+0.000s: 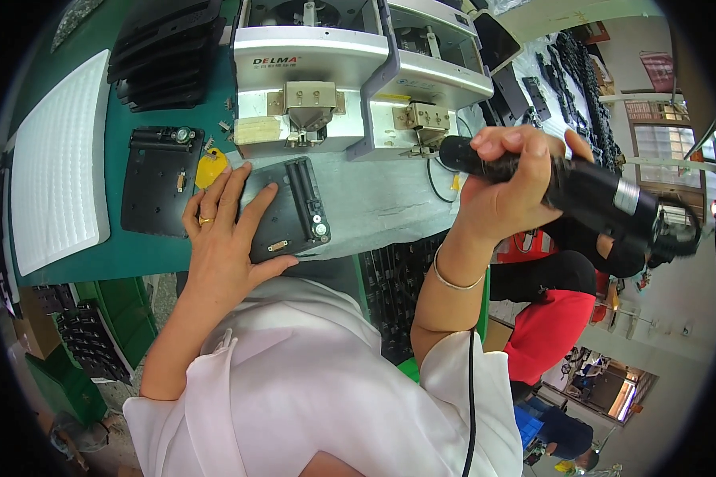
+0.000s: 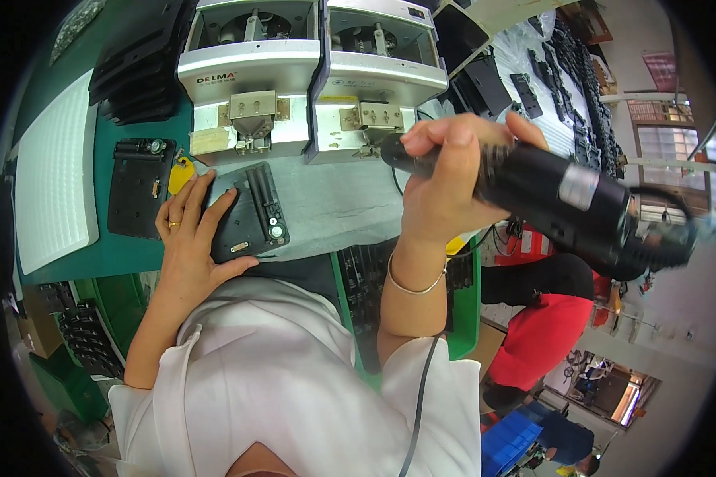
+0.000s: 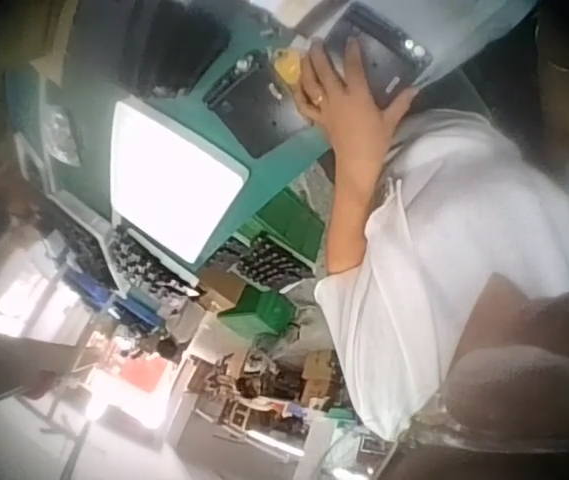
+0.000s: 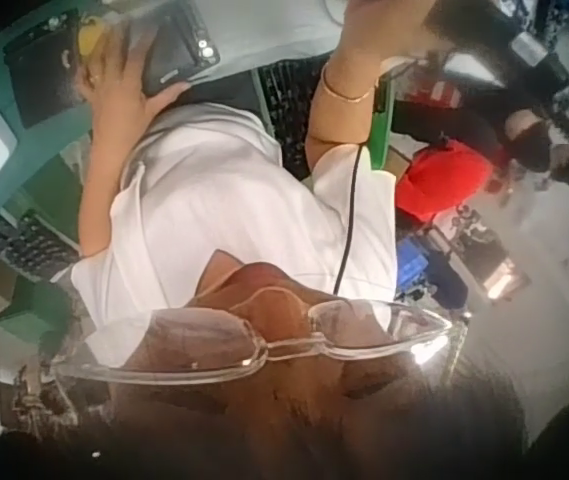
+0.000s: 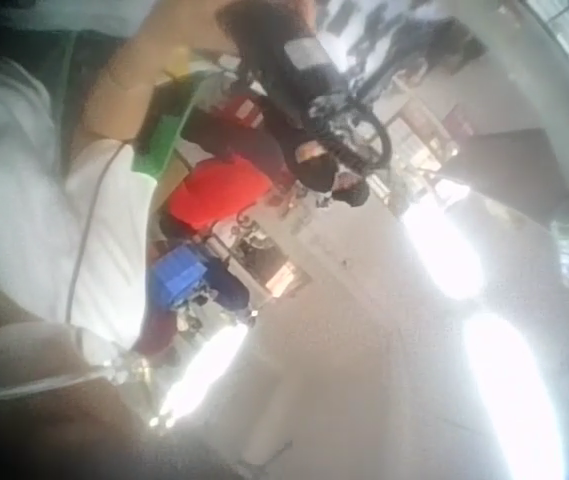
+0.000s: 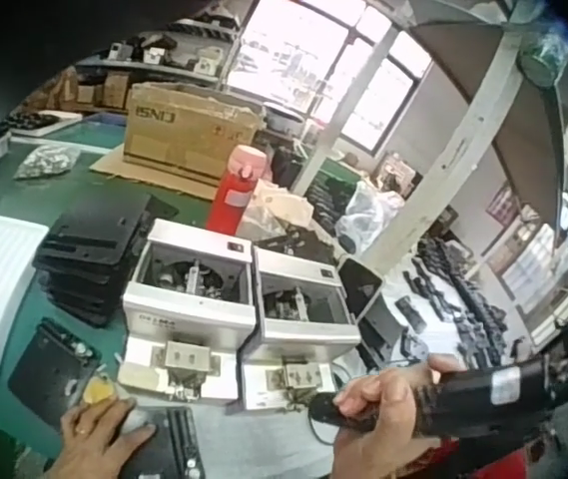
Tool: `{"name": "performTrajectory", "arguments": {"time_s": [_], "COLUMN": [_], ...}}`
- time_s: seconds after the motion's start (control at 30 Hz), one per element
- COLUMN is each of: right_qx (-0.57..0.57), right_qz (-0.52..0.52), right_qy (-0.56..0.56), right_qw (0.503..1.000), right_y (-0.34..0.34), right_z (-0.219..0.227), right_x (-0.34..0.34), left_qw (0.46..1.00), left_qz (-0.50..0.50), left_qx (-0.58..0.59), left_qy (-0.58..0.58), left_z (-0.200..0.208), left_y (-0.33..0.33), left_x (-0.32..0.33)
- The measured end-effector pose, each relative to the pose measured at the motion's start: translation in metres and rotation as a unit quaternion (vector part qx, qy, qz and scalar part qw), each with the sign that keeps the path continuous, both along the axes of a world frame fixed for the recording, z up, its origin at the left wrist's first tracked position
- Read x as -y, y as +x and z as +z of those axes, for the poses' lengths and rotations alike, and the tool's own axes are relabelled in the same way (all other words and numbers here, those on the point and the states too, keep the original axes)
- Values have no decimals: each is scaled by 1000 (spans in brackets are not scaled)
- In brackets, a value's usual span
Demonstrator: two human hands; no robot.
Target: The person assembles plastic housings for electronic devices by securing internal components and housing parts with screws using an electric screwdriver.
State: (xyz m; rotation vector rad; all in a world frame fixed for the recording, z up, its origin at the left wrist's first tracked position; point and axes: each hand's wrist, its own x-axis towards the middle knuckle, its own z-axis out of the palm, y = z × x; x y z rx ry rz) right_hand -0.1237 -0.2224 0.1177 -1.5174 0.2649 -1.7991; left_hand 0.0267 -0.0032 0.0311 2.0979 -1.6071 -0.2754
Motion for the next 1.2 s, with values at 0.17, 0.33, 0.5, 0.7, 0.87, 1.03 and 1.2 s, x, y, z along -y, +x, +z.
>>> {"name": "performTrajectory", "arguments": {"time_s": [0.17, 0.33, 0.5, 0.7, 0.87, 1.03, 1.2], "right_qx": [-49, -31, -19, -50, -77, -98, -137], "right_qz": [21, 47, 113, 300, 294, 295, 276], "right_qy": [101, 116, 99, 182, 181, 163, 152], "right_qw": [993, 992, 988, 935, 936, 936, 939], "right_y": [7, 4, -11, 13, 27, 30, 31], "right_z": [9, 9, 8, -24, -42, -50, -53], "right_x": [10, 6, -15, -83, -108, -112, -115], "left_qw": [1000, 997, 994, 994, 995, 995, 995], "left_qz": [8, -26, -38, -43, -40, -36, -31], "left_qx": [4, -22, -46, -29, -27, -28, -28], "left_qy": [-10, -69, -89, -93, -90, -93, -94], "left_z": [1, -1, -7, -13, -12, -13, -12], "left_y": [-2, -2, 2, 1, 1, 0, -1], "left_x": [-6, -21, -30, -32, -34, -33, -33]}}
